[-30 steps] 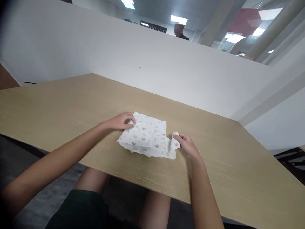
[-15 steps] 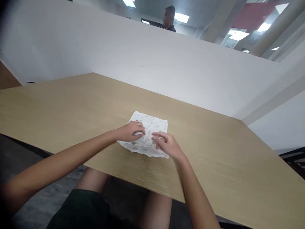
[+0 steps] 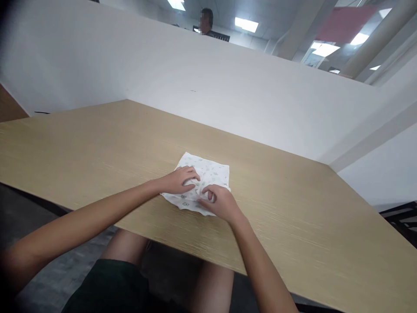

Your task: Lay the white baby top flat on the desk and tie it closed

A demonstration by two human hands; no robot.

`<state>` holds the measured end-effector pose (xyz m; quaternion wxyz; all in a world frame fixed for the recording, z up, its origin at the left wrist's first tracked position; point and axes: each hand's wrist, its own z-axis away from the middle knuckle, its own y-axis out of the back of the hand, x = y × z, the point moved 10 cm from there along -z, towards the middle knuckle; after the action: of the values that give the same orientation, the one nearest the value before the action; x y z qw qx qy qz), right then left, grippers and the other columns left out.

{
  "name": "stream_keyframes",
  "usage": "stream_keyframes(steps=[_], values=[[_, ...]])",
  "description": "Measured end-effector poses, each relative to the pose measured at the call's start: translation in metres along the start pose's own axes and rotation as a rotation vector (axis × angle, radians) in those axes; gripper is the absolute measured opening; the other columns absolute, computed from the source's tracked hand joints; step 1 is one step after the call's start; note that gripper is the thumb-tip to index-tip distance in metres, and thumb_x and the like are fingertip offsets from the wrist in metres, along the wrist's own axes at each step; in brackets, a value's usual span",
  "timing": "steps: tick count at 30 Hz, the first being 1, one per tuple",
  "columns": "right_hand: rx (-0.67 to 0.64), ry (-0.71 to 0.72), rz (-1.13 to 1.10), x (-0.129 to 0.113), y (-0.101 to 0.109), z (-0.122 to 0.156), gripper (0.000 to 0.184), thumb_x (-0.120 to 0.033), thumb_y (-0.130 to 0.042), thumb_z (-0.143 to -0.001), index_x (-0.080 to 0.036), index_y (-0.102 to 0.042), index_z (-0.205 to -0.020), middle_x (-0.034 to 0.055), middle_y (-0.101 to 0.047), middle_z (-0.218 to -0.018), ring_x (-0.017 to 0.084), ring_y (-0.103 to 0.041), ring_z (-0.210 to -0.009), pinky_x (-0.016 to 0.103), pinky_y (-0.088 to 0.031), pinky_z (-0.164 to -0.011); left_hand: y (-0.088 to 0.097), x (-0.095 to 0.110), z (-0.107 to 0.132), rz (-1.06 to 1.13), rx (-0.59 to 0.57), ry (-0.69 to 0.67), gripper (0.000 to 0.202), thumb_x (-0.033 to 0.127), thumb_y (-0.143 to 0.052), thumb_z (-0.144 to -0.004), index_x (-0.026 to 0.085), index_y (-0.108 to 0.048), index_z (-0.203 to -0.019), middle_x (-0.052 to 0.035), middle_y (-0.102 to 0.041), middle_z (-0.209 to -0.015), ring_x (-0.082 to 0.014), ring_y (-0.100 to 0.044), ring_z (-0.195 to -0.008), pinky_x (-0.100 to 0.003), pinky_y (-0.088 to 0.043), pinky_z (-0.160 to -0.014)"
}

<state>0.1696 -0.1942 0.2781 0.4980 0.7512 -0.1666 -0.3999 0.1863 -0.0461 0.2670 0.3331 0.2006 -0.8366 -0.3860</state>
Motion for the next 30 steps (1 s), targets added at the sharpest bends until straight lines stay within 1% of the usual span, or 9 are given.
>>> stream_keyframes(steps=[4,7,10,15,19,22,23,27,30], values=[[0.092,0.072,0.083,-0.016,0.001,-0.005,0.015,-0.035,-0.068,-0.092,-0.02,-0.072,-0.095,-0.0003,-0.061,-0.085,0.011,-0.05,-0.074,0.026,-0.036,-0.07,-0.003,-0.001,-0.002,0.005,-0.023,0.008,0.029,0.032,-0.057,-0.094,0.022,-0.068,-0.119,-0.0054,-0.062,-0.12,-0.0245,-0.053,-0.119,-0.044,-0.038,-0.105],[0.172,0.161,-0.002,-0.029,0.01,-0.006,0.015,-0.029,-0.062,-0.094,-0.019,-0.071,-0.088,0.0001,-0.062,-0.087,0.01,-0.052,-0.077,0.026,-0.039,-0.073,-0.002,-0.003,-0.003,0.02,-0.012,0.003,0.028,0.032,-0.057,-0.094,0.021,-0.069,-0.117,-0.0058,-0.063,-0.118,-0.0242,-0.053,-0.118,-0.042,-0.039,-0.104],[0.22,0.163,-0.028,-0.031,0.015,-0.006,0.016,-0.03,-0.062,-0.095,-0.018,-0.068,-0.086,-0.0006,-0.065,-0.089,0.01,-0.055,-0.08,0.025,-0.041,-0.075,-0.001,-0.003,-0.003,0.022,-0.006,0.002,0.028,0.032,-0.059,-0.093,0.021,-0.07,-0.117,-0.0064,-0.063,-0.117,-0.0243,-0.054,-0.118,-0.042,-0.039,-0.103],[0.219,0.091,0.16,-0.022,0.004,-0.008,0.017,-0.036,-0.071,-0.09,-0.02,-0.069,-0.092,-0.0019,-0.064,-0.089,0.011,-0.053,-0.076,0.027,-0.037,-0.07,-0.002,-0.002,-0.003,0.011,-0.006,0.002,0.027,0.031,-0.058,-0.093,0.022,-0.07,-0.115,-0.0073,-0.063,-0.117,-0.0249,-0.054,-0.117,-0.043,-0.039,-0.103],[0.302,0.169,0.138,-0.031,0.011,-0.008,0.013,-0.026,-0.063,-0.093,-0.017,-0.065,-0.084,-0.0006,-0.061,-0.082,0.011,-0.052,-0.075,0.027,-0.038,-0.069,0.0,-0.002,-0.003,0.004,0.007,0.0,0.027,0.031,-0.056,-0.094,0.021,-0.07,-0.115,-0.0069,-0.065,-0.117,-0.0246,-0.056,-0.116,-0.043,-0.04,-0.101],[0.395,0.265,0.035,-0.043,0.024,-0.003,0.017,-0.028,-0.06,-0.098,-0.016,-0.064,-0.087,0.001,-0.062,-0.083,0.012,-0.056,-0.08,0.027,-0.043,-0.075,0.001,-0.001,-0.004,-0.01,0.02,-0.016,0.026,0.03,-0.056,-0.094,0.018,-0.07,-0.112,-0.0068,-0.066,-0.114,-0.0242,-0.057,-0.113,-0.042,-0.043,-0.098],[0.367,0.294,0.02,-0.046,0.022,-0.003,0.017,-0.029,-0.06,-0.1,-0.016,-0.065,-0.09,0.0015,-0.064,-0.087,0.012,-0.058,-0.083,0.027,-0.044,-0.077,0.002,-0.001,-0.004,-0.012,0.023,-0.022,0.025,0.029,-0.055,-0.094,0.017,-0.07,-0.111,-0.0068,-0.066,-0.113,-0.0239,-0.057,-0.112,-0.041,-0.043,-0.098],[0.112,0.363,0.038,-0.051,-0.006,-0.003,0.022,-0.041,-0.067,-0.098,-0.02,-0.073,-0.105,0.0041,-0.066,-0.109,0.015,-0.061,-0.102,0.029,-0.048,-0.09,0.007,-0.004,-0.004,0.012,0.065,-0.015,0.028,0.019,-0.049,-0.094,0.016,-0.072,-0.109,-0.0057,-0.069,-0.113,-0.0216,-0.059,-0.112,-0.039,-0.044,-0.103],[0.056,0.333,-0.026,-0.046,-0.009,-0.003,0.027,-0.043,-0.068,-0.098,-0.023,-0.076,-0.114,0.0052,-0.066,-0.112,0.015,-0.062,-0.102,0.03,-0.049,-0.092,0.016,-0.014,-0.003,-0.004,0.141,0.055,0.03,0.017,-0.047,-0.093,0.018,-0.073,-0.108,-0.0057,-0.068,-0.115,-0.0224,-0.059,-0.114,-0.04,-0.044,-0.105]])
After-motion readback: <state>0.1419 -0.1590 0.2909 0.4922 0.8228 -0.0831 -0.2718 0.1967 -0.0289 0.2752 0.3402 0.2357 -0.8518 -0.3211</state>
